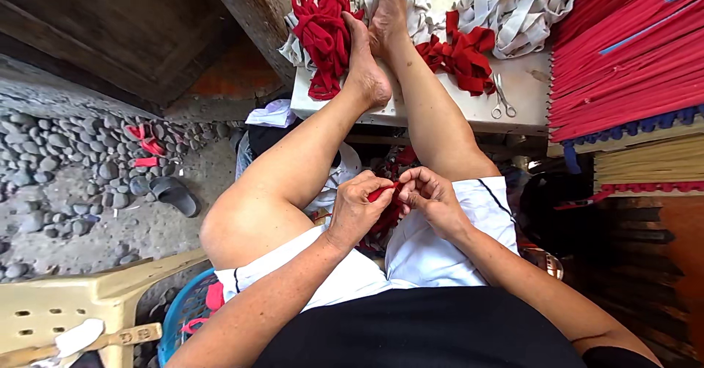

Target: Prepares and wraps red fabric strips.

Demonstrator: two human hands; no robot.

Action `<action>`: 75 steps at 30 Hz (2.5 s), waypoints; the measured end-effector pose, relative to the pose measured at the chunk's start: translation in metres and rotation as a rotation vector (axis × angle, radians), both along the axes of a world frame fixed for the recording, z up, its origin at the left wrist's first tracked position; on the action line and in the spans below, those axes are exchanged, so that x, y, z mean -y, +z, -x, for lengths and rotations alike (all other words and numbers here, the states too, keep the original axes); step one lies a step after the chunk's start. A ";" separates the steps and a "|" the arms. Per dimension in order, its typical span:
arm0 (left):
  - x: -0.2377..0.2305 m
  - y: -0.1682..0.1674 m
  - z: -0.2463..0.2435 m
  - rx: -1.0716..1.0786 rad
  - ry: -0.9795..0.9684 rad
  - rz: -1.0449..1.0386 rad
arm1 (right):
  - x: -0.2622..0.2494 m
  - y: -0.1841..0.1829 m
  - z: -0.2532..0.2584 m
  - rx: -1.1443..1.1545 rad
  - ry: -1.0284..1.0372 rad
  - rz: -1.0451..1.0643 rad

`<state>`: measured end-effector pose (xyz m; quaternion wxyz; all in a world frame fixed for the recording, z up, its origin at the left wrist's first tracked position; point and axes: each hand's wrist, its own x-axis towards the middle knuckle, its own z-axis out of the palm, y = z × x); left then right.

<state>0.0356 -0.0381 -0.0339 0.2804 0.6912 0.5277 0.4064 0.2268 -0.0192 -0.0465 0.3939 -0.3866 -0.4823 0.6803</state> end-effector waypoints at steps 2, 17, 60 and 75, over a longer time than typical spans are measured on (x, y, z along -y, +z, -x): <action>0.000 0.000 0.000 -0.011 -0.010 -0.005 | 0.000 -0.001 0.001 -0.017 -0.002 -0.025; -0.001 0.008 0.004 0.171 -0.155 0.320 | -0.003 0.001 -0.004 0.017 -0.041 -0.003; -0.012 0.027 0.024 0.699 -0.292 1.031 | -0.004 -0.002 -0.005 0.308 -0.073 -1.032; -0.012 0.025 0.024 0.704 -0.285 1.044 | -0.003 -0.004 -0.003 0.327 -0.070 -1.034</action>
